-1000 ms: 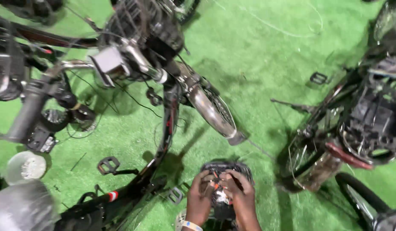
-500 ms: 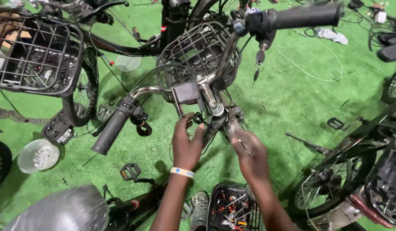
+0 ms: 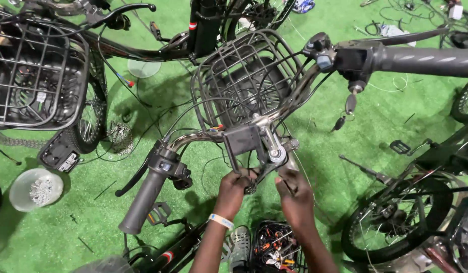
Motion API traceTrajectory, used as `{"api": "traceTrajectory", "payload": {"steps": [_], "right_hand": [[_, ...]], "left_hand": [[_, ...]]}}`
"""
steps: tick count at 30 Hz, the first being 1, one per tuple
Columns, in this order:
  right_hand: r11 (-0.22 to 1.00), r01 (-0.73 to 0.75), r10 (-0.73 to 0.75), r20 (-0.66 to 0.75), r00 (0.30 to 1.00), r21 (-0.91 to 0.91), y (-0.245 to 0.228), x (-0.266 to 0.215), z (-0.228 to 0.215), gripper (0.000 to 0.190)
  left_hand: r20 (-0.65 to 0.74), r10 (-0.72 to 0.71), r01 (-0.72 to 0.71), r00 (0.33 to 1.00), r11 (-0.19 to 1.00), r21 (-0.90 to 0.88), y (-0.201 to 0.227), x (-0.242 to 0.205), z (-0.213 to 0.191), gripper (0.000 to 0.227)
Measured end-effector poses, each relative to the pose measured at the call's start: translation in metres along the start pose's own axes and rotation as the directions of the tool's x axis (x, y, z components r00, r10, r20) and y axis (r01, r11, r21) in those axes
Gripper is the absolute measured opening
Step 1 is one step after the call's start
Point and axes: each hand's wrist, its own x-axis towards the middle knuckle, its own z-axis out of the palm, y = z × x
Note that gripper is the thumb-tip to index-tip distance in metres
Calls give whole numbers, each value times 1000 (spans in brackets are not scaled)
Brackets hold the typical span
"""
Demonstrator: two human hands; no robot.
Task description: The person secures wires to the rear frame of an electric bicycle using zip ties and pliers. They then move to the handlebars, route a cable through the stem, and attach a black control unit to the handlebar stem.
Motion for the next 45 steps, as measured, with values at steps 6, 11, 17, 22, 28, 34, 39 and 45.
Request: {"api": "traceTrajectory", "payload": {"steps": [6,11,17,22,28,34,39,45], "right_hand": [[984,167,-176,190,966,64,10,-33,17,42],[967,-27,-5,127,992,252,-10,-64,13,32],[954,164,-154,-61,986,251,-49,-113,-7,26],[800,193,-246,17,969,567,-17,-137,-22,30],[847,41,-238,311,920,530,-1,-207,-77,47],[516,-174,4,201,980,839,10,-215,-157,24],[789,256,-23,-389,921,558,-8,-232,-241,27],[533,186,53,-252,966,825,-16,-221,-303,21]], "left_hand": [[198,19,110,980,778,-618,13,-37,-22,19],[208,94,11,974,891,-454,25,-65,-24,17],[91,-135,152,987,962,-227,47,-74,-16,13],[85,-211,225,974,948,-226,31,-62,-21,11],[-134,-340,208,931,793,-572,30,-46,-40,13],[-285,-395,262,873,875,-408,70,-92,-6,11],[-360,361,-109,860,820,562,31,-85,-2,34],[-408,107,-154,907,984,-86,30,-21,-14,6]]}}
